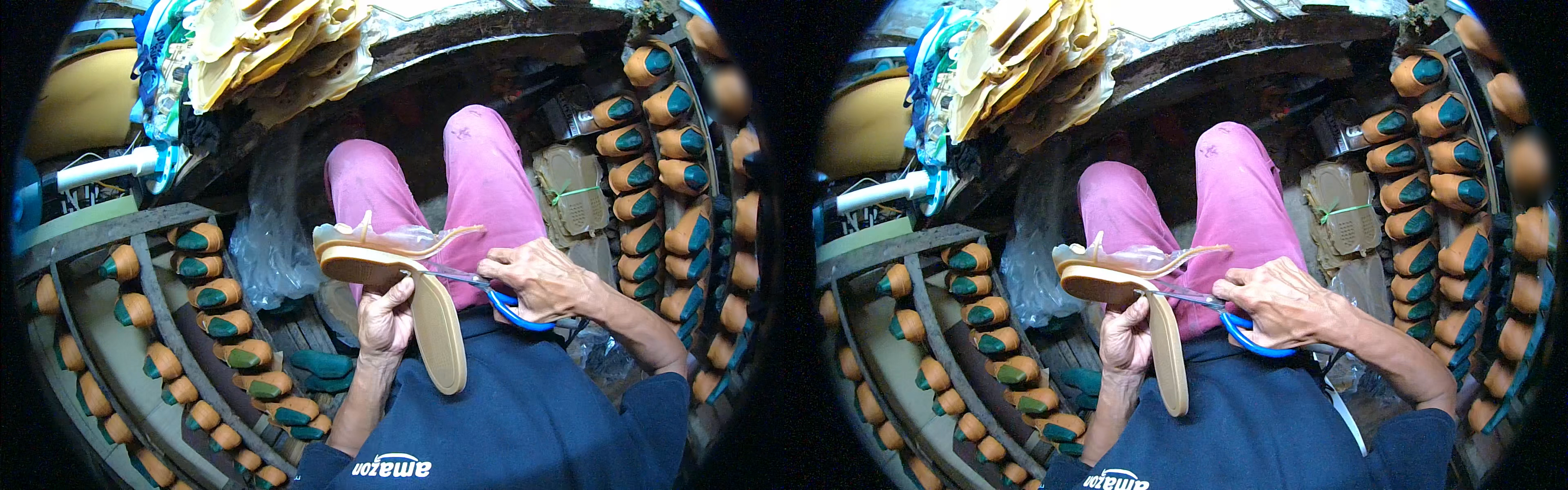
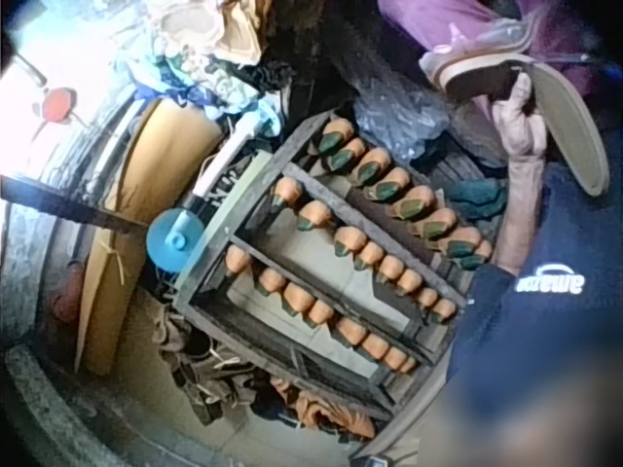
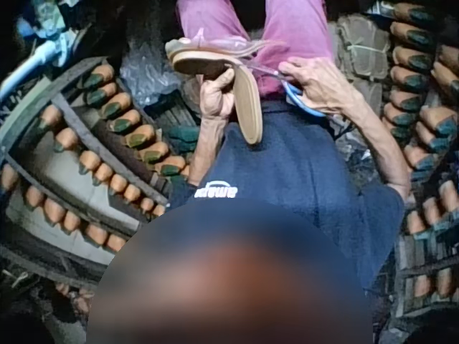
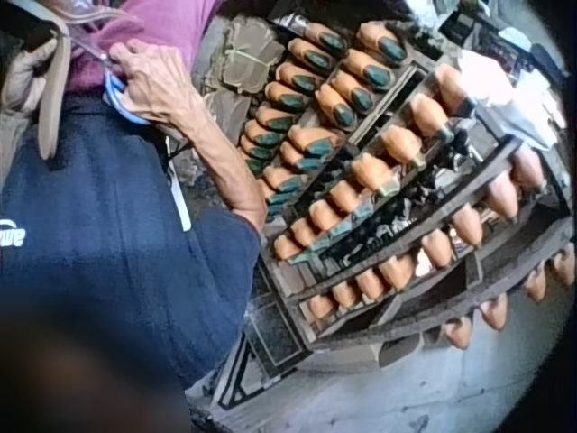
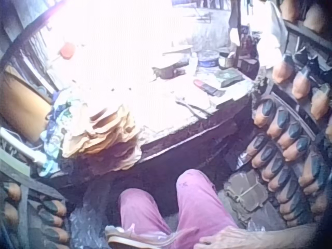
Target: The person unpacks beige shoe soles from a plastic bag, then uses scissors to trim excess material from the edges of the soles. The trimmed soles are placed on a nearby stack.
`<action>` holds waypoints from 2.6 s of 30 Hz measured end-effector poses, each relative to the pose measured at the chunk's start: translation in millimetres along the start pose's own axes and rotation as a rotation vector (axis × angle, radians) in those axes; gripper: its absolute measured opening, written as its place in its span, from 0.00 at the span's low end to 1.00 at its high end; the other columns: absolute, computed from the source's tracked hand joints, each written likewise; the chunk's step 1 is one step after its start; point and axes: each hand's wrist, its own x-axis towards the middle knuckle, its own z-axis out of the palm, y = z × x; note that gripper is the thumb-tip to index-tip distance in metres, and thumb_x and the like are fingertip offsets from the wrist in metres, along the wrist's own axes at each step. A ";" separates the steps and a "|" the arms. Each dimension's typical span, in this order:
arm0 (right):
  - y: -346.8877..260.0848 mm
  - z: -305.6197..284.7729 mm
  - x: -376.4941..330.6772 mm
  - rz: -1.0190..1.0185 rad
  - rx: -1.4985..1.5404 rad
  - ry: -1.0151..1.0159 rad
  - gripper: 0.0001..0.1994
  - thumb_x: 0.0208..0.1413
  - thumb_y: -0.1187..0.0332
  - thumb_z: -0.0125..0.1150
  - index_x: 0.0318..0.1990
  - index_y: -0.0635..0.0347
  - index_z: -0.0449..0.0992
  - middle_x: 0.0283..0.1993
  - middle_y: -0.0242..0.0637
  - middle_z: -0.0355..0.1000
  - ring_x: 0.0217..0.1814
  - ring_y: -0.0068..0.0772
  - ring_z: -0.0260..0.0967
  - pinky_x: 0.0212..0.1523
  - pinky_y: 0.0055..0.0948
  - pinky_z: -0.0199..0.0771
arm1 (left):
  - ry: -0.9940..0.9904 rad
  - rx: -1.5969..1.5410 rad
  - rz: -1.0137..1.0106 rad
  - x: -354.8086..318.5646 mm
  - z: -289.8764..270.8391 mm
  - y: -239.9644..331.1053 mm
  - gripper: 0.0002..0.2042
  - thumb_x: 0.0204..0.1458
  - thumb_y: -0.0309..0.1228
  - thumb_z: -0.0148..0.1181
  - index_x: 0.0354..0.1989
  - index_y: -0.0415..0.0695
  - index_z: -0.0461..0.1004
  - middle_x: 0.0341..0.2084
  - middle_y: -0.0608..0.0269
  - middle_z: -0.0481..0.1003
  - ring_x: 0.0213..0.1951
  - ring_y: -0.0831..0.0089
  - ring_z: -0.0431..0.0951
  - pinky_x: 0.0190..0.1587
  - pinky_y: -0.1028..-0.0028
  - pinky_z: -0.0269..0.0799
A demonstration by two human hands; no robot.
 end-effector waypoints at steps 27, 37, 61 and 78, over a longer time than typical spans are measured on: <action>-23.6 5.8 15.1 0.066 0.098 0.052 0.20 0.58 0.59 0.70 0.50 0.62 0.75 0.42 0.57 0.79 0.40 0.68 0.80 0.38 0.61 0.77 | 0.023 0.112 0.210 17.2 10.7 9.7 0.17 0.70 0.21 0.62 0.66 0.40 0.72 0.51 0.57 0.84 0.49 0.67 0.88 0.56 0.62 0.89; -24.9 21.5 28.6 0.072 -0.003 0.211 0.20 0.57 0.56 0.72 0.49 0.59 0.76 0.42 0.53 0.80 0.35 0.63 0.81 0.32 0.56 0.78 | 0.015 0.151 0.149 11.9 17.2 3.4 0.18 0.71 0.22 0.61 0.67 0.39 0.73 0.53 0.54 0.84 0.49 0.65 0.88 0.54 0.62 0.89; -30.0 35.9 46.8 0.022 0.166 0.334 0.22 0.55 0.62 0.73 0.52 0.61 0.74 0.45 0.53 0.78 0.43 0.65 0.80 0.40 0.57 0.80 | -0.008 0.010 0.237 34.3 32.8 32.0 0.16 0.77 0.39 0.55 0.64 0.42 0.75 0.47 0.57 0.86 0.41 0.68 0.88 0.41 0.67 0.89; -48.0 37.6 71.5 0.068 0.165 0.430 0.17 0.59 0.63 0.68 0.50 0.62 0.73 0.40 0.51 0.76 0.32 0.63 0.79 0.30 0.55 0.77 | 0.048 0.061 0.287 30.0 28.0 36.0 0.16 0.76 0.38 0.57 0.63 0.42 0.76 0.47 0.57 0.86 0.40 0.66 0.88 0.40 0.67 0.89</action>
